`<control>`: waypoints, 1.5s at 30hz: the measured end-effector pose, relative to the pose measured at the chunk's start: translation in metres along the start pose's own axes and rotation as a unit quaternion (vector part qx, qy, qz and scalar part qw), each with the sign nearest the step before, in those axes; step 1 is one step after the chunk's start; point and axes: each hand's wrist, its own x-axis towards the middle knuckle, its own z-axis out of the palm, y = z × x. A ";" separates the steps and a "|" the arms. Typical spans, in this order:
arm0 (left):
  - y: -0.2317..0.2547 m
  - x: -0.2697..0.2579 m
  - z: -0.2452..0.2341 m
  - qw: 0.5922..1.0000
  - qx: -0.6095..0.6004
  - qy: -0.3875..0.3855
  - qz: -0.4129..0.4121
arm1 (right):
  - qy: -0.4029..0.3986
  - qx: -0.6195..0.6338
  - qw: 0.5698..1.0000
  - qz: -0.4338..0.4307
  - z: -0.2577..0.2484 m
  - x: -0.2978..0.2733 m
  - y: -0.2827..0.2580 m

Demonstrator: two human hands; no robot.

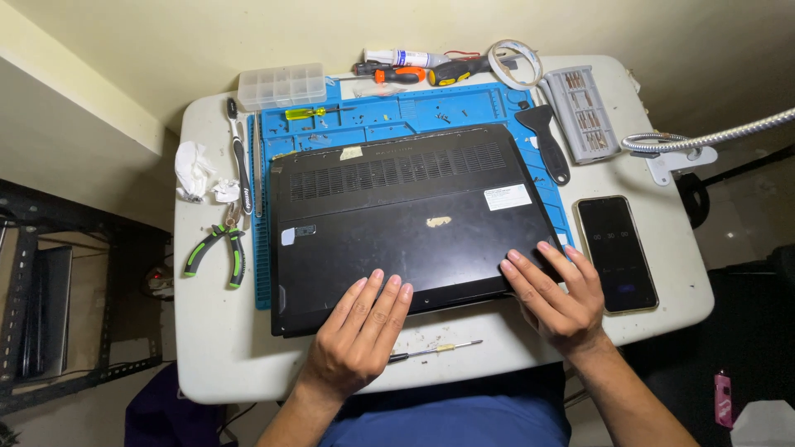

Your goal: Assembling a laptop by attaching the bottom cover and securing it with screws.

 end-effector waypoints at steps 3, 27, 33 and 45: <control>-0.002 0.002 0.002 1.000 0.005 0.014 0.005 | 0.003 0.070 0.997 0.009 0.003 0.000 -0.002; -0.011 0.035 -0.006 0.999 0.022 0.041 0.011 | -0.230 0.053 0.859 0.454 0.014 -0.044 -0.022; -0.027 0.067 -0.028 1.000 -0.009 0.015 -0.007 | -0.293 -0.037 0.863 0.410 0.023 -0.069 -0.021; -0.022 0.048 -0.037 0.999 -0.025 0.040 -0.021 | -0.001 -0.069 0.993 0.091 -0.004 0.059 -0.043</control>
